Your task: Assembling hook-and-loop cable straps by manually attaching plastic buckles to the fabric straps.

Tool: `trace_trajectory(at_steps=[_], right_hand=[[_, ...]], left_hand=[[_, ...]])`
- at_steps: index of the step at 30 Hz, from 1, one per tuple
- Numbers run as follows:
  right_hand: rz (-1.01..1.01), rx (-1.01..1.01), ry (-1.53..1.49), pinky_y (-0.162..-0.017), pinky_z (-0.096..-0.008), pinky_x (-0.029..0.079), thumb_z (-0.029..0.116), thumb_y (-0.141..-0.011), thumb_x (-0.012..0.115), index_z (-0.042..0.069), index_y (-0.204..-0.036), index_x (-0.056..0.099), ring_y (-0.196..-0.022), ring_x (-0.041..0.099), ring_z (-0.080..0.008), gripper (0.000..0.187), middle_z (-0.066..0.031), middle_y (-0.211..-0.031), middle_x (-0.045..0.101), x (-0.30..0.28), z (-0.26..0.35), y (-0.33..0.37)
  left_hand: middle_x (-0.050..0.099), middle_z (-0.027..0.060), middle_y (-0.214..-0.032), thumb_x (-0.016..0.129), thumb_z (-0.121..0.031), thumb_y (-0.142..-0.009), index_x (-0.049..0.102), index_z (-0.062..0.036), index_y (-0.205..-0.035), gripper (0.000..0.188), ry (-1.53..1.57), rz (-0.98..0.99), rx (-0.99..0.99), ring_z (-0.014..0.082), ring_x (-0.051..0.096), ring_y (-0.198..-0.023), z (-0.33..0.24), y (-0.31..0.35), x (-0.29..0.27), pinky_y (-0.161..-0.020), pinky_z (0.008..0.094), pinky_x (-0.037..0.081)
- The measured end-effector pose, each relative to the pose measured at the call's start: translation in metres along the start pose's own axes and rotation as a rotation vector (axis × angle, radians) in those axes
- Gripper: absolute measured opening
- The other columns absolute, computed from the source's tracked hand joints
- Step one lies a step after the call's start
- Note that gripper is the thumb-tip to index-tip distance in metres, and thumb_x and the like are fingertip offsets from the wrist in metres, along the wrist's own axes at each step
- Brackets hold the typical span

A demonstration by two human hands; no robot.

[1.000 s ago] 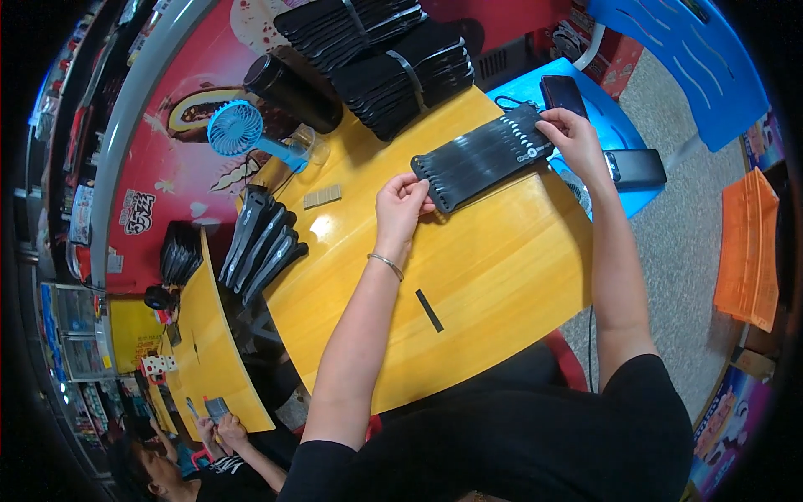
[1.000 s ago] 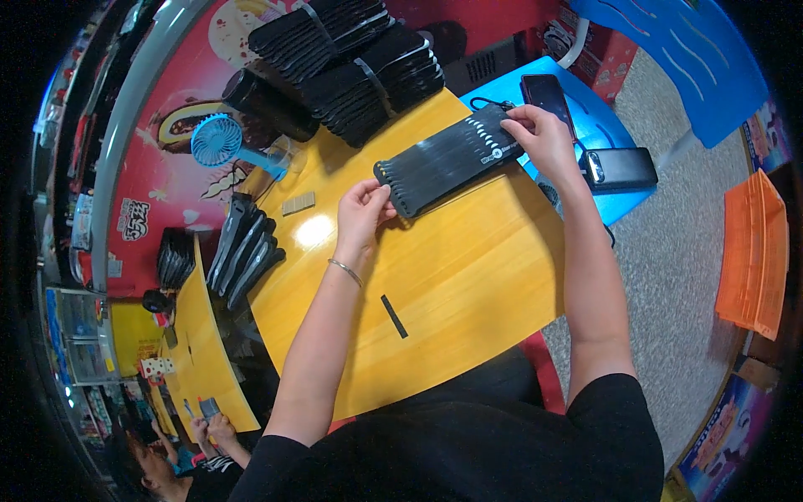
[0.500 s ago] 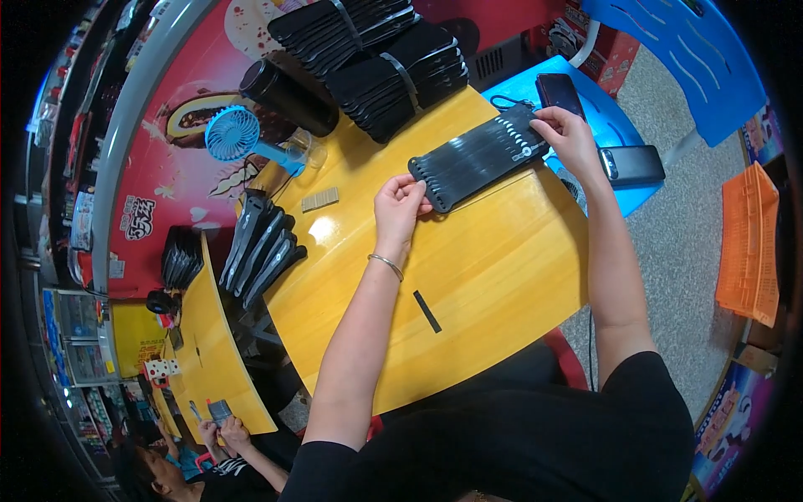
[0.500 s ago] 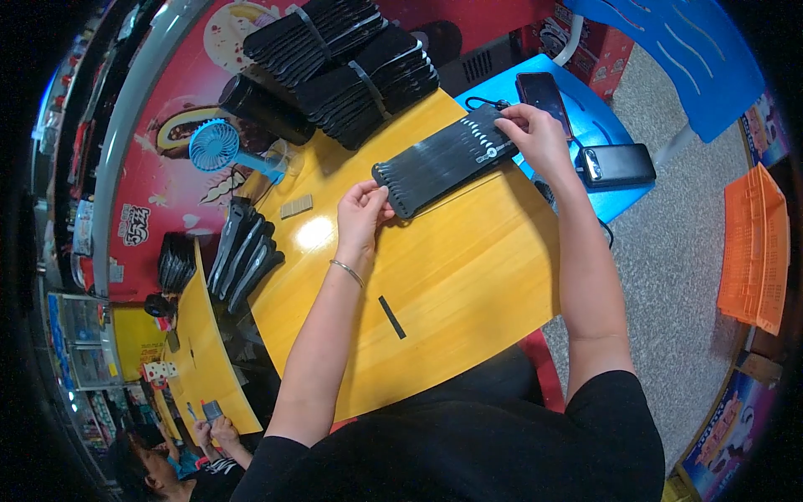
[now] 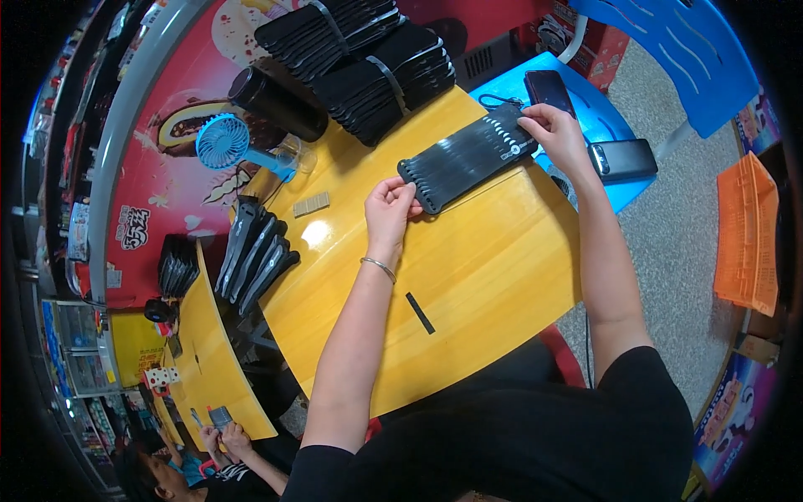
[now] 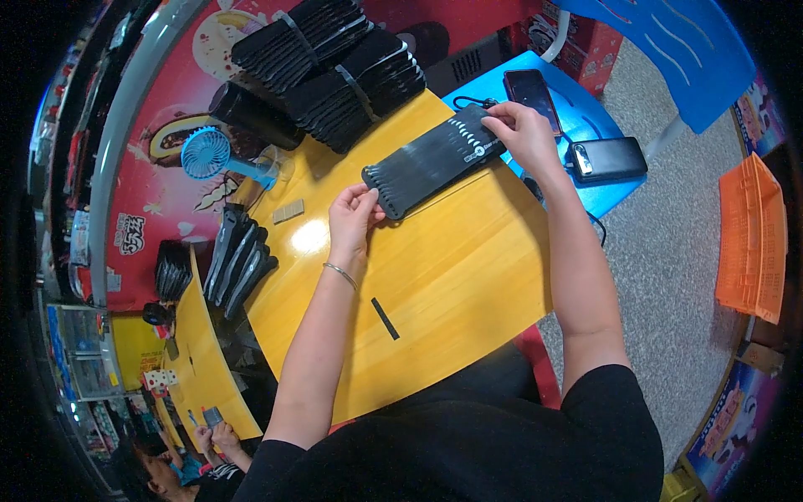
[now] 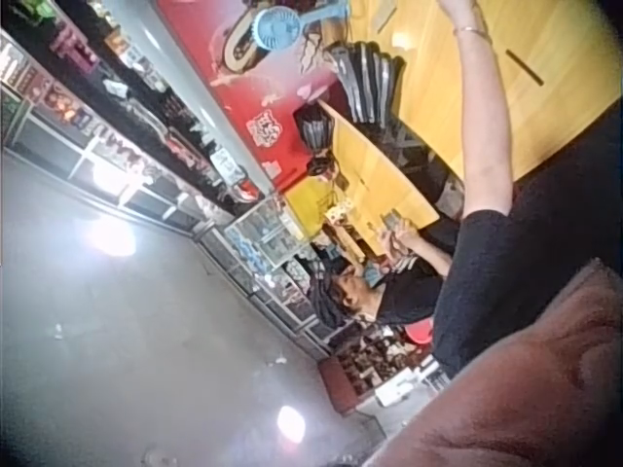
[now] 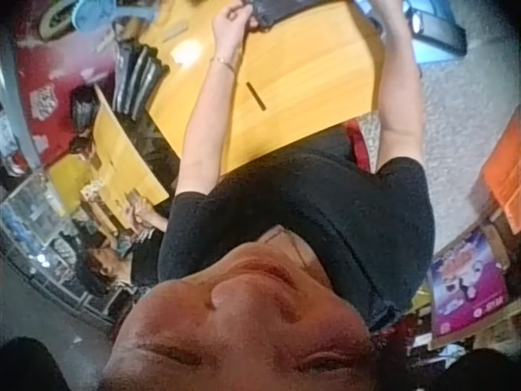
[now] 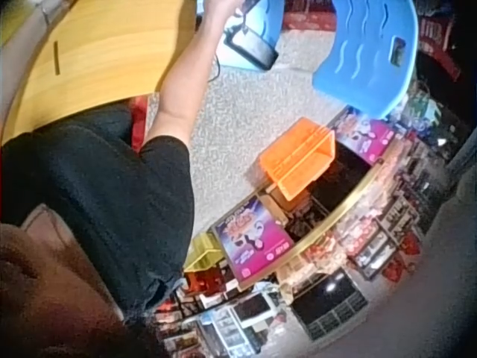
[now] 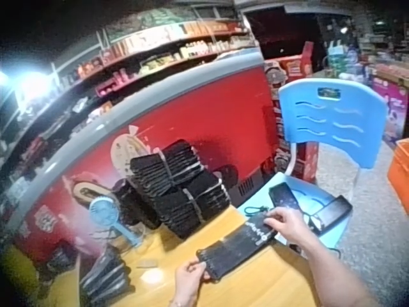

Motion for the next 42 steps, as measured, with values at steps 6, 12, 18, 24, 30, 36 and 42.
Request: trace_trajectory(at_steps=[6,12,18,24,30,36,42], right_hand=[[0.002,0.017,0.003,-0.069,-0.0273,0.05,0.02,-0.082,0.067,0.0,-0.098,0.067,-0.077,0.066,-0.0164,0.026,-0.0111,-0.086,0.069,0.0009,0.0044,0.001],[-0.003,0.041,0.043,-0.068,-0.0281,0.05,0.02,-0.082,0.067,0.001,-0.099,0.068,-0.077,0.066,-0.0174,0.026,-0.0115,-0.086,0.069,0.0014,-0.0023,0.001],[-0.024,0.031,0.074,-0.068,-0.0292,0.051,0.02,-0.082,0.067,0.003,-0.099,0.068,-0.076,0.067,-0.0188,0.024,-0.0115,-0.086,0.069,0.0002,0.0034,0.0025],[-0.042,0.006,0.059,-0.068,-0.0298,0.05,0.021,-0.082,0.067,0.003,-0.097,0.067,-0.075,0.067,-0.0194,0.023,-0.0113,-0.085,0.069,-0.0002,0.0028,0.0026],[-0.029,0.023,0.125,-0.067,-0.0309,0.051,0.022,-0.082,0.067,0.005,-0.098,0.067,-0.075,0.067,-0.0207,0.024,-0.0115,-0.085,0.069,0.0035,-0.0011,0.0021],[-0.044,0.025,0.195,-0.066,-0.0323,0.051,0.025,-0.081,0.068,0.007,-0.094,0.067,-0.076,0.067,-0.0226,0.023,-0.011,-0.084,0.069,0.0002,-0.0038,0.0017],[-0.061,0.0,0.208,-0.064,-0.0342,0.049,0.029,-0.081,0.068,0.007,-0.096,0.064,-0.073,0.065,-0.0223,0.027,-0.0088,-0.08,0.066,0.0026,0.0047,0.0027]], left_hand=[[0.06,-0.0001,-0.069,0.061,-0.009,-0.087,0.056,-0.0005,-0.097,0.014,-0.011,0.002,0.014,0.0063,0.056,-0.054,-0.0002,-0.0001,-0.0025,-0.05,0.0177,0.047],[0.06,0.0,-0.07,0.061,-0.009,-0.087,0.056,-0.0003,-0.098,0.015,-0.035,-0.001,0.0,0.0061,0.055,-0.054,0.0016,-0.0005,-0.0001,-0.05,0.0177,0.047],[0.06,0.0004,-0.071,0.061,-0.008,-0.087,0.055,0.0004,-0.099,0.016,-0.056,-0.004,0.023,0.0061,0.055,-0.055,0.0013,-0.0025,-0.0014,-0.051,0.0177,0.047],[0.059,0.0003,-0.067,0.062,-0.007,-0.086,0.055,-0.0017,-0.098,0.014,-0.037,-0.014,0.016,0.0062,0.055,-0.053,0.0038,-0.001,-0.0009,-0.049,0.0187,0.047],[0.059,0.0002,-0.067,0.062,-0.007,-0.086,0.055,-0.0019,-0.097,0.013,-0.045,-0.022,0.033,0.0063,0.055,-0.052,0.0025,-0.0019,-0.0028,-0.049,0.0182,0.047],[0.06,0.0016,-0.071,0.061,-0.007,-0.087,0.054,0.0002,-0.099,0.016,-0.042,-0.001,0.029,0.0066,0.056,-0.054,0.005,-0.0046,0.0018,-0.05,0.0181,0.047],[0.059,0.0033,-0.075,0.062,-0.01,-0.087,0.048,0.0007,-0.106,0.026,-0.07,-0.047,0.059,0.0073,0.057,-0.057,-0.0042,0.0019,-0.0057,-0.05,0.0187,0.047]])
Point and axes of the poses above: each hand's wrist, its own y-axis away from the middle knuckle, its own x-axis out of the palm, z = x × y, the point moved 10 cm from there along -y, towards the middle knuckle
